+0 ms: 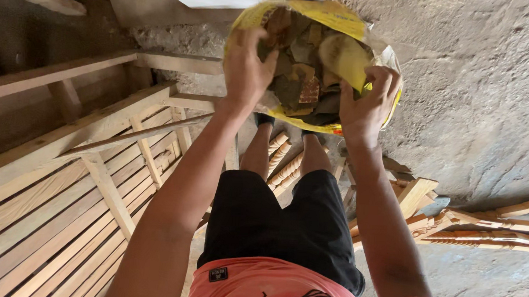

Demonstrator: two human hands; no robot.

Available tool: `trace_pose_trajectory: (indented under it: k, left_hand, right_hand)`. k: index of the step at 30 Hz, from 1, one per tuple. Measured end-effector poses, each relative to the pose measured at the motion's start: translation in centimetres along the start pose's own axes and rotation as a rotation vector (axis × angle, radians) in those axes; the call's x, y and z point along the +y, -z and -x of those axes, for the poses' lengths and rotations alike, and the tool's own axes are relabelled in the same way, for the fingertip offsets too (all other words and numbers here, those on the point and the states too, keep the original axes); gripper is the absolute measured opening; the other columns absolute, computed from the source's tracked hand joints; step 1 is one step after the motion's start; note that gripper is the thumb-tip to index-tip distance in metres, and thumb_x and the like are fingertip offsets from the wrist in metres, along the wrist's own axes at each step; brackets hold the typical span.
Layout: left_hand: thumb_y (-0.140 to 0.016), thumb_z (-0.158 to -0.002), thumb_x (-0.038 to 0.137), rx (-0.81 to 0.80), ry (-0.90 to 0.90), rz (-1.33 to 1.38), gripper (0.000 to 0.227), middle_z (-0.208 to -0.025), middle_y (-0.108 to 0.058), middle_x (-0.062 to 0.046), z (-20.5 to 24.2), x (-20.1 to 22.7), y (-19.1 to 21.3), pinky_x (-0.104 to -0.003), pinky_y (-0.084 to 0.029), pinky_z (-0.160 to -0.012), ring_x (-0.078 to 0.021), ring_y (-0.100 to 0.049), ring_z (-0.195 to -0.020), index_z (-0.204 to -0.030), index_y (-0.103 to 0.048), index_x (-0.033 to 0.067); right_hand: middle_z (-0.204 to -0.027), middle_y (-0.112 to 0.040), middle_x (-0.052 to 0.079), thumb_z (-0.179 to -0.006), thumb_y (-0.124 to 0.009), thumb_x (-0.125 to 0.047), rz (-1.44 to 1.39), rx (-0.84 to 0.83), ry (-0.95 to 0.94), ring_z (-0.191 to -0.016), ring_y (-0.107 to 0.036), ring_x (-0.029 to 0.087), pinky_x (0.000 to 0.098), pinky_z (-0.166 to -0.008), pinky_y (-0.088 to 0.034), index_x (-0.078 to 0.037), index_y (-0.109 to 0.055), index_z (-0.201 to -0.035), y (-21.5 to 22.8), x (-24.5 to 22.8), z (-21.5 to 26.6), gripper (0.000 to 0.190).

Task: The person sands wooden furniture components by hand using sandpaper, then sorts through and picks up various wooden scraps from a yellow bag.

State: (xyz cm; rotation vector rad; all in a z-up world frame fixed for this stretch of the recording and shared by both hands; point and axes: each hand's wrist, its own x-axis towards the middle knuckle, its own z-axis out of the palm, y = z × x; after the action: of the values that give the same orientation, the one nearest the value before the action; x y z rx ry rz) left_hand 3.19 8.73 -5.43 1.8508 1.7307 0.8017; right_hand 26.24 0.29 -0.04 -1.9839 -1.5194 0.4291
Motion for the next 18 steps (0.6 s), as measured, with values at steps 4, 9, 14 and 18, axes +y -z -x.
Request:
trace_pose_trajectory:
  k: [4,9,14,18]
  left_hand:
    - [-0.071,-0.093,0.03,-0.816,0.159,-0.252,0.037,-0.111,-0.062,-0.02,2.3,2.2,-0.1,-0.039,-0.062,-0.059,-0.0261,-0.07,-0.074,-0.114,-0.063,0.0006]
    - [-0.068,-0.085,0.001,-0.828,-0.074,-0.487,0.032,-0.108,-0.058,-0.024,4.4,-0.7,-3.4,-0.039,-0.061,-0.059,-0.0307,-0.069,-0.071,-0.116,-0.06,-0.002]
    - [-0.056,-0.11,0.015,-0.597,0.336,-0.199,0.017,-0.105,-0.073,-0.017,3.8,-4.3,-3.9,-0.04,-0.06,-0.079,-0.0275,-0.075,-0.083,-0.11,-0.07,0.0054]
    - [-0.066,-0.109,0.026,-0.54,0.374,-0.189,0.02,-0.096,-0.076,-0.019,2.6,-3.9,-2.0,-0.043,-0.058,-0.084,-0.0308,-0.074,-0.087,-0.107,-0.072,0.0064]
  right_hand:
    - [-0.115,-0.054,0.015,-0.087,-0.08,-0.004,0.1,-0.046,0.063,-0.109,-0.057,0.033,0.0474,-0.096,-0.049,-0.006,-0.056,-0.118,-0.5,1.5,0.9,0.039]
    - [-0.111,-0.063,0.004,-0.104,-0.076,-0.011,0.16,-0.304,-0.027,-0.1,-0.063,0.024,0.0395,-0.092,-0.052,-0.016,-0.063,-0.12,-0.1,3.0,0.4,0.021]
    - [-0.128,-0.063,0.02,-0.068,-0.091,-0.03,0.322,-0.746,-0.175,-0.114,-0.063,0.041,0.0536,-0.09,-0.052,-0.002,-0.056,-0.142,1.7,1.3,0.0,0.086]
    - [-0.12,-0.069,0.015,-0.097,-0.07,-0.018,0.226,-0.641,-0.266,-0.108,-0.068,0.037,0.0482,-0.093,-0.055,-0.013,-0.071,-0.126,1.6,1.6,0.5,0.029]
